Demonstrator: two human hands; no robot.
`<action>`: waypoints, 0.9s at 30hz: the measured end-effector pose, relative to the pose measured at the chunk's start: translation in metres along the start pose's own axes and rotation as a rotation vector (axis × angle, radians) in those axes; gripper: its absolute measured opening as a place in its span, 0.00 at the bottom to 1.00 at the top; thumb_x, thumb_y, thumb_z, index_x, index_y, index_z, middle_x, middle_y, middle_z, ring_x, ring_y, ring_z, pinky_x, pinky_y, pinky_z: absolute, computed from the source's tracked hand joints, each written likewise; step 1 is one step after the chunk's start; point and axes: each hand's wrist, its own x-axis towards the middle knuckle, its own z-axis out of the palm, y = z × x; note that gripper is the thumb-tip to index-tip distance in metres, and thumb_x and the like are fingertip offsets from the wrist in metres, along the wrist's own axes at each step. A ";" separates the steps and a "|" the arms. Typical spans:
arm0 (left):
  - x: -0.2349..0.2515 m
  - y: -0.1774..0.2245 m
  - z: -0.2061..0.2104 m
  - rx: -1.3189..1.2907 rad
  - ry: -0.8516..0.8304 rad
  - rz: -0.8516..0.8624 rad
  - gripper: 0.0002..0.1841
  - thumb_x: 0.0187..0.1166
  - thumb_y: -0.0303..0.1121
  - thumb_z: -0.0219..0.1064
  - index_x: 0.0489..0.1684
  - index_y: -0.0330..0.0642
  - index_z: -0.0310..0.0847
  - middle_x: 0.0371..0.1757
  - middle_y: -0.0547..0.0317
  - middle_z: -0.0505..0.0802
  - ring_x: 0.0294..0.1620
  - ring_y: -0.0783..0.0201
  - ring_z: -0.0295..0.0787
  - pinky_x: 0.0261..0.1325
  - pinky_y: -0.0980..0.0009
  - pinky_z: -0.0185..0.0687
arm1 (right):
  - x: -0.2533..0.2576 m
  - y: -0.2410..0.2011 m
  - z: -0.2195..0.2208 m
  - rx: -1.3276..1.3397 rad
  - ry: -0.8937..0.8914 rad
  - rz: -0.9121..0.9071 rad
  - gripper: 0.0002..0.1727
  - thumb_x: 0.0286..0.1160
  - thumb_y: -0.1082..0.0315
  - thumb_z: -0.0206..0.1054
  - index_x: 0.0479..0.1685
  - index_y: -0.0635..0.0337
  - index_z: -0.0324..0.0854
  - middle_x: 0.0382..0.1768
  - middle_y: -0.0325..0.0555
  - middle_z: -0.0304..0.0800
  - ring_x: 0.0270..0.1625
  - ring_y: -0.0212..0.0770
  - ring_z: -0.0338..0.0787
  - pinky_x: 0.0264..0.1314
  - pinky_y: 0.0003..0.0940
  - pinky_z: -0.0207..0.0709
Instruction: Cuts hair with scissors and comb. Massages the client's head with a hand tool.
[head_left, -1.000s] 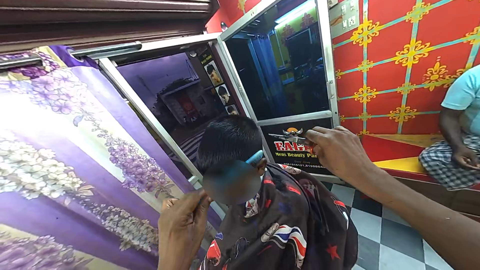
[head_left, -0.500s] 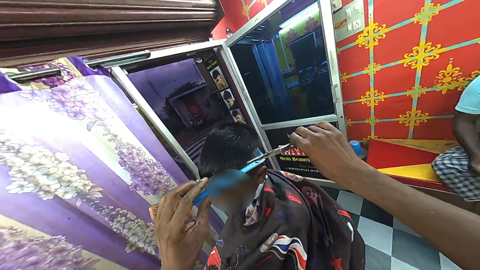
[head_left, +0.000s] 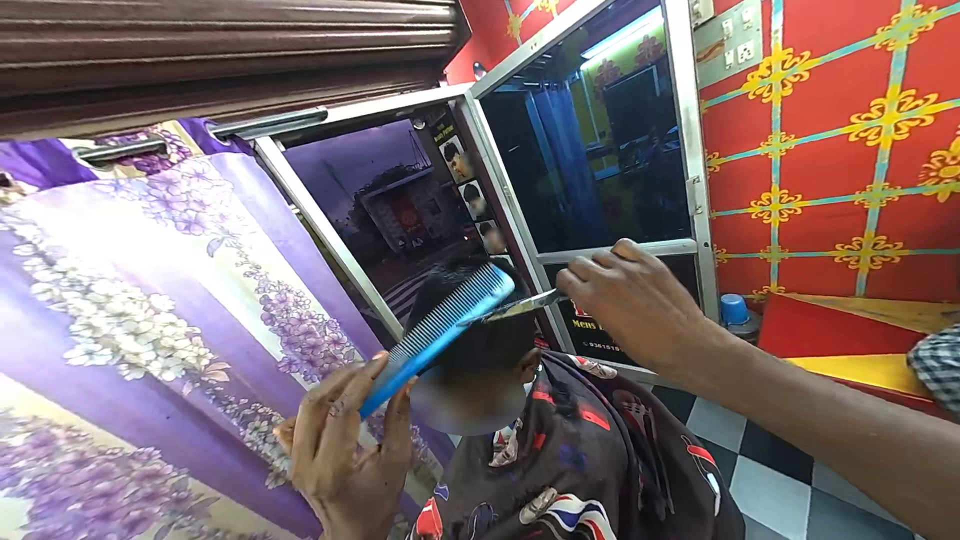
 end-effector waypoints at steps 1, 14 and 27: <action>0.008 0.002 0.000 -0.012 -0.029 -0.054 0.20 0.83 0.44 0.67 0.56 0.34 0.88 0.50 0.46 0.92 0.47 0.62 0.85 0.54 0.60 0.73 | 0.000 0.003 -0.004 0.055 0.013 0.024 0.09 0.67 0.85 0.70 0.44 0.69 0.86 0.38 0.56 0.89 0.42 0.55 0.89 0.49 0.49 0.78; -0.044 0.025 0.002 -0.097 -0.309 -0.072 0.17 0.87 0.47 0.59 0.45 0.54 0.95 0.41 0.65 0.97 0.36 0.73 0.87 0.48 0.60 0.69 | -0.012 0.053 0.018 0.087 0.049 0.046 0.10 0.69 0.83 0.70 0.47 0.66 0.87 0.45 0.56 0.91 0.50 0.57 0.90 0.61 0.54 0.76; -0.025 0.040 0.015 0.052 -0.077 -0.077 0.16 0.79 0.49 0.70 0.58 0.55 0.92 0.54 0.58 0.93 0.53 0.62 0.84 0.54 0.56 0.65 | 0.024 0.094 0.022 -0.109 0.030 -0.260 0.17 0.58 0.82 0.79 0.46 0.58 0.87 0.42 0.48 0.90 0.45 0.52 0.89 0.56 0.51 0.78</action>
